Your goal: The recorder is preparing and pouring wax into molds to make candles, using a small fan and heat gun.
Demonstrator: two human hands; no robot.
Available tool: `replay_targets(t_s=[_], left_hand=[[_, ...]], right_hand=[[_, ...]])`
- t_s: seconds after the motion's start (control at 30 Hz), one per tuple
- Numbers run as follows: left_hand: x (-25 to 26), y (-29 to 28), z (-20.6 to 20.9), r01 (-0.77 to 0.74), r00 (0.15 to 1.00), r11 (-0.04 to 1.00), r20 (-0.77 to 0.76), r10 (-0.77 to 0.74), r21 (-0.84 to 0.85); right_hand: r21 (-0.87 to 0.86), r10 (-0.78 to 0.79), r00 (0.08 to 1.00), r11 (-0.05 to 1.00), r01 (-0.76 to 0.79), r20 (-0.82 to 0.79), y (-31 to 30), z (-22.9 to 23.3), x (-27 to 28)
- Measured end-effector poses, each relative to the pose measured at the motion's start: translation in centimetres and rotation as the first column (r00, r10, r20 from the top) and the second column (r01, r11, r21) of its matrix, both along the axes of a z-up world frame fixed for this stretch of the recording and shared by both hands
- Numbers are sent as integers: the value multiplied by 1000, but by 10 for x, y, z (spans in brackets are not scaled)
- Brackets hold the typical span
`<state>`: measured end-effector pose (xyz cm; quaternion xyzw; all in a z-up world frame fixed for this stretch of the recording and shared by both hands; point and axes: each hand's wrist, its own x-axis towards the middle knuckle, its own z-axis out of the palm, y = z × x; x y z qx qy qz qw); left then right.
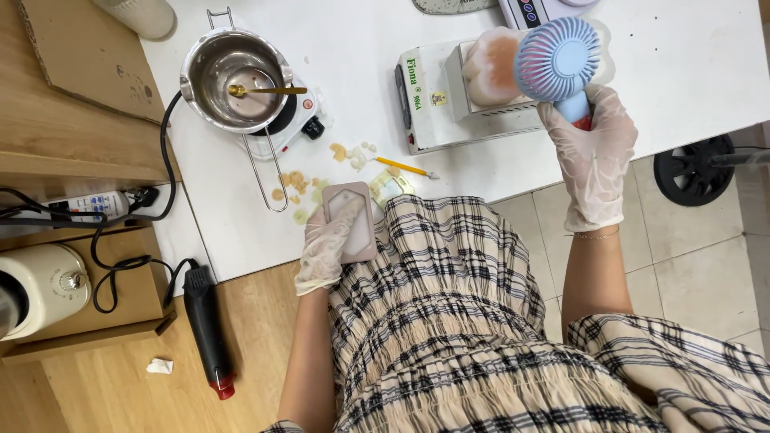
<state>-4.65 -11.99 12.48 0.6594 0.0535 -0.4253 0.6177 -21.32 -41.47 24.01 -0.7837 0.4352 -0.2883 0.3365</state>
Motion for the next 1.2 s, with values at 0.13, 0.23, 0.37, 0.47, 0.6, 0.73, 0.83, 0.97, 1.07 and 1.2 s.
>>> replay_targets(t_s=[0.13,0.23,0.37,0.47,0.6,0.73,0.83,0.97,1.07,1.2], left_hand=[[-3,-4,1,1,1000,998,7,-1,-70],[-7,-4,-5,-33,999,991,13,34,-126],[-9,0,-16,-68,996,978,42,78,-199],[-9,1,-25,-165,986,965,-42,159,-204],[-6,-2,-34,-221,975,954,-39,218,-202],[2,-12,-38,-112,974,979,212,74,170],[-3,-12,-52,-64,964,982,265,15,178],[-6,-4,-69,-84,960,988,275,46,130],[-6,6,-76,-88,951,972,308,16,219],[-10,22,-91,-139,933,963,356,51,229]], right_hand=[[0,29,999,1000,-29,-12,2,2,4],[-48,37,999,998,-37,-2,4,-3,4],[235,-14,979,971,-34,201,15,-7,5],[272,-46,985,962,-1,167,19,-11,0],[236,-39,982,972,-5,184,18,-19,-7],[109,43,992,993,-56,118,17,-17,-9],[23,68,985,997,-73,161,11,-27,-13],[154,72,984,983,-97,163,16,-11,-7],[162,42,975,984,-78,219,25,-1,-5],[270,43,972,957,-106,229,31,-2,-15]])
